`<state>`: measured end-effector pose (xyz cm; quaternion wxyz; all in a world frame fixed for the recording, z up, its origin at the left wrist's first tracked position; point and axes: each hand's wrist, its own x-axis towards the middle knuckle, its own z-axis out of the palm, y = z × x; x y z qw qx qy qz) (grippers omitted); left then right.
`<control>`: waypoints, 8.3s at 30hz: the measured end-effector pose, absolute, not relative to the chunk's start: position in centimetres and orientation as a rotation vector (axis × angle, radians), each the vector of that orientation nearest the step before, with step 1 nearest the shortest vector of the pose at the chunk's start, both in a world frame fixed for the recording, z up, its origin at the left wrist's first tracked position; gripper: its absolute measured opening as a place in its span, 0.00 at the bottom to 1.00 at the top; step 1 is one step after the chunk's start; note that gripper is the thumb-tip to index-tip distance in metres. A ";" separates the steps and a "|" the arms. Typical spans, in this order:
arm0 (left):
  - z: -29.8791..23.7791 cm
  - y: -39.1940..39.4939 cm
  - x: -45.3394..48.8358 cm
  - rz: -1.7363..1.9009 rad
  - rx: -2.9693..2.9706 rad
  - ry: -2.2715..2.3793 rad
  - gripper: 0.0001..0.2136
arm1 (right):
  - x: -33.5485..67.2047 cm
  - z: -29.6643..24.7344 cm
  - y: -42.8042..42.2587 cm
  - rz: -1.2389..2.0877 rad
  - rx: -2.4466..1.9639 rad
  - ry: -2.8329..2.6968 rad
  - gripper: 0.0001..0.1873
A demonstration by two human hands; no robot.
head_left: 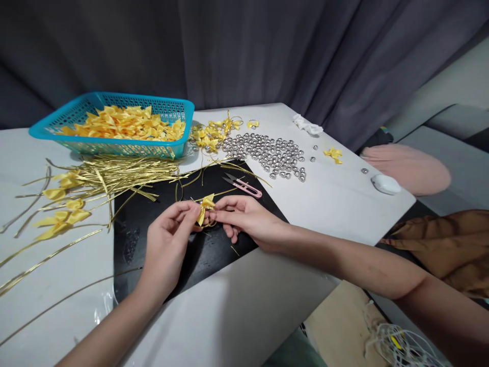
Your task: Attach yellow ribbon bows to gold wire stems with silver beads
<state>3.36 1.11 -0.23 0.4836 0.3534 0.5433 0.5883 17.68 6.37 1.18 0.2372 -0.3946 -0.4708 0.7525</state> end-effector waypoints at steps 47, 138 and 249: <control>0.0 1.2 3.6 1.438 0.844 1.317 0.08 | 18.2 1.0 4.4 0.700 -0.832 -2.211 0.07; -0.2 1.1 3.8 1.465 0.693 1.201 0.04 | 16.9 1.8 4.4 1.660 -1.266 -1.436 0.10; 1.0 1.0 4.5 1.174 0.986 1.289 0.20 | 17.8 2.0 6.2 1.654 -1.189 -1.675 0.03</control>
